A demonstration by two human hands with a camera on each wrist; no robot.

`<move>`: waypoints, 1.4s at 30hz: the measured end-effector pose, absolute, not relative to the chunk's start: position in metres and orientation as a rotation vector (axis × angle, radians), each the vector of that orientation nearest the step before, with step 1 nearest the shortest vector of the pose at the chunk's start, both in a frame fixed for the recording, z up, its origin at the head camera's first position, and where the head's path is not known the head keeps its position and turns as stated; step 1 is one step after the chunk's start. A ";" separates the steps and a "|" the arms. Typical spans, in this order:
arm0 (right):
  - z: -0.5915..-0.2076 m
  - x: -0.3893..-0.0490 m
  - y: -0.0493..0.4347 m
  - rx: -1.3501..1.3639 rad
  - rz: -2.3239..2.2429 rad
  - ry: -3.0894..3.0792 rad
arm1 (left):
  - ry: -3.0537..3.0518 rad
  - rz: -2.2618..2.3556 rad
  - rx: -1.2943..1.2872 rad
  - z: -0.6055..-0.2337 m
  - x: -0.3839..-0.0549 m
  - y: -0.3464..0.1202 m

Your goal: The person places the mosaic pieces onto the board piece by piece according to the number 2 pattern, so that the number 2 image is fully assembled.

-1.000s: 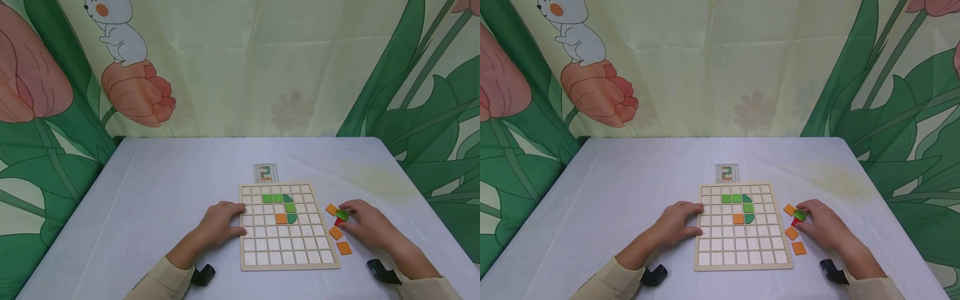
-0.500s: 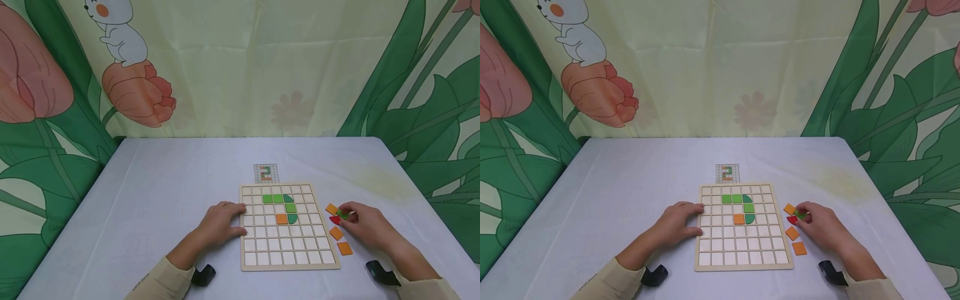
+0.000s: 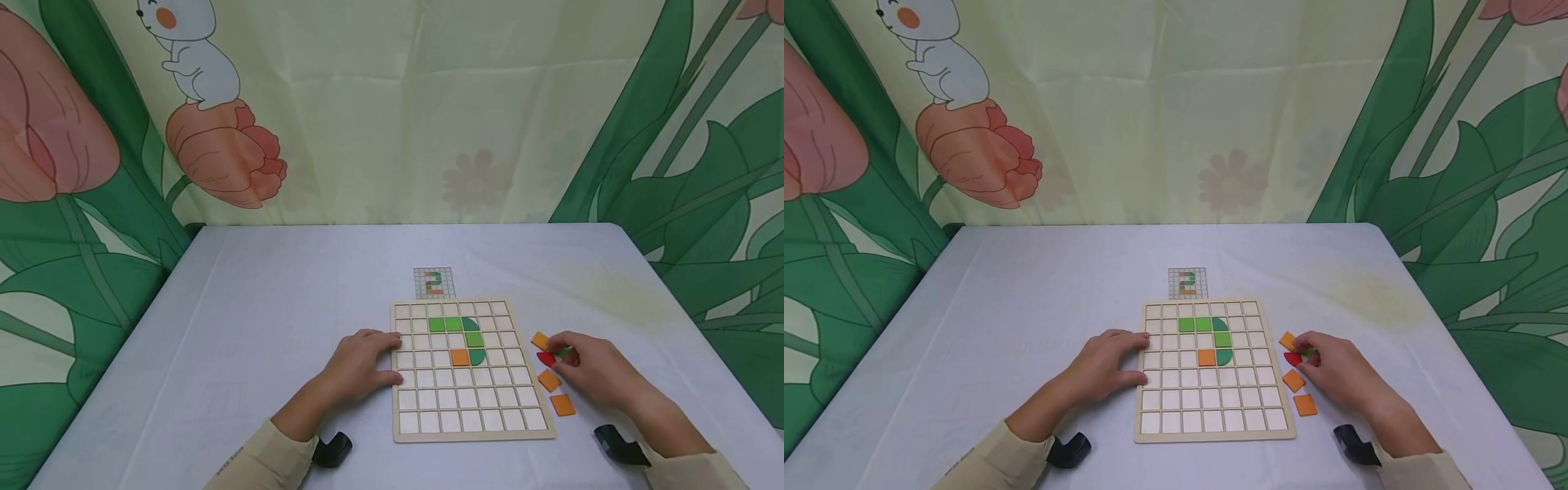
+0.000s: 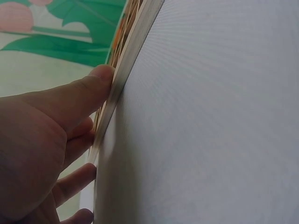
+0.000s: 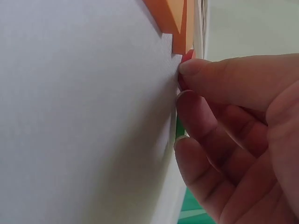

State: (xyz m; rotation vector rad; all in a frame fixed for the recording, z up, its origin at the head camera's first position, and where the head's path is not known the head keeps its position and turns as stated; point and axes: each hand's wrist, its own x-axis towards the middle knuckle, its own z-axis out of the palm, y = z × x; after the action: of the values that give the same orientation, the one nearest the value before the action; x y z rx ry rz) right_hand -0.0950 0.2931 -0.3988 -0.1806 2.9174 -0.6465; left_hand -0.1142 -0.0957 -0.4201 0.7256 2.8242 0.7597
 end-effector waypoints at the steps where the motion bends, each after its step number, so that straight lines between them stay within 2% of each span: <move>1: -0.399 -0.095 0.293 -0.180 -0.644 2.917 | 2.824 0.759 0.725 -0.420 -0.114 -0.096; 22: -0.396 -0.094 0.288 -0.228 -0.684 2.951 | 2.817 0.761 0.729 -0.419 -0.114 -0.096; 42: -0.384 -0.102 0.245 -0.401 -0.759 2.914 | 2.806 0.758 0.707 -0.419 -0.114 -0.095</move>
State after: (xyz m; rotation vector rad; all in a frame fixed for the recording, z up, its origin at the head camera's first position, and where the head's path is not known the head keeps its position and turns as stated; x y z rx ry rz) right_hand -0.1025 0.2449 -0.3839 -0.4010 2.9141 -0.7587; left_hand -0.1140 -0.0950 -0.4189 0.7068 2.8058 0.7575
